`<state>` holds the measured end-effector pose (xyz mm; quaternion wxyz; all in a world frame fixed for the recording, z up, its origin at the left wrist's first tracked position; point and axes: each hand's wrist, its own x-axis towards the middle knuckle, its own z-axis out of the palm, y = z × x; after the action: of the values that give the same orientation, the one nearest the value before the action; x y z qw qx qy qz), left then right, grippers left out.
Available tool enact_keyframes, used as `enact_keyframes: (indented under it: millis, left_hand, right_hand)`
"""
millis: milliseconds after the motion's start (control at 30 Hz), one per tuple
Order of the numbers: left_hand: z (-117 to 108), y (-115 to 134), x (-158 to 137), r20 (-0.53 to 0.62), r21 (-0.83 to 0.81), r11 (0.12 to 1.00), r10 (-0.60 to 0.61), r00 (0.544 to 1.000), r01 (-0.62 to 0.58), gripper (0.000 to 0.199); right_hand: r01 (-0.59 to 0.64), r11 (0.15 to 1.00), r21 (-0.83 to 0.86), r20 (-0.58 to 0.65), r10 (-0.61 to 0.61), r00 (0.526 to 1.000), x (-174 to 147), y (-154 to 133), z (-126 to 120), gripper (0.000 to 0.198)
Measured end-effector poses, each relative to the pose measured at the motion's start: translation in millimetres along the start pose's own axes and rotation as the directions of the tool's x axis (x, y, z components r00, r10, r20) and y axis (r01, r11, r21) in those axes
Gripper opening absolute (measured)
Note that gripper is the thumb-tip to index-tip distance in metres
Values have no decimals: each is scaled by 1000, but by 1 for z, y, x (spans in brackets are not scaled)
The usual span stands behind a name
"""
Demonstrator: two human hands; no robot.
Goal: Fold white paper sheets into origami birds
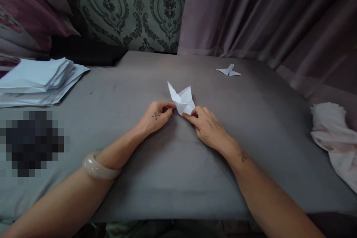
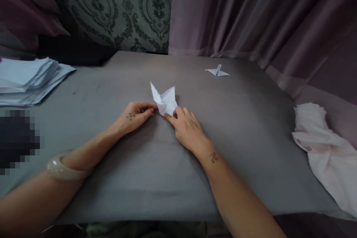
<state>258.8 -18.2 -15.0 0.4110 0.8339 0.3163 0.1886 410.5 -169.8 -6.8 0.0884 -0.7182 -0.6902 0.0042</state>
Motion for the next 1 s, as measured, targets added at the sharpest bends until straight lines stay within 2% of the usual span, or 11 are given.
enact_keyframes:
  millis: [200,333,533,600,767,1000]
  left_hand:
    - [4,4,0,80,39,990,130,988,-133,31]
    - [4,5,-1,96,50,963,259,961,-264,27]
    - [4,2,-1,123,91,927,353,928,-365,27]
    - [4,2,0,111,107,931,339,934,-350,26]
    - [3,7,0,56,143,970,192,980,-198,18]
    - [5,7,3,64,107,984,136,989,-142,18]
  right_hand:
    - [-1,1000,25,13,1,1000,0,2,0,51]
    - [-15,997,80,-1,15,1000,0,4,0,49]
    - [-28,994,107,-19,30,999,0,4,0,48]
    - [-37,995,98,-14,38,999,1,4,0,48]
    - [-32,996,89,-8,32,999,1,3,1,51]
    - [-8,1000,3,-1,8,1000,1,1,-1,54]
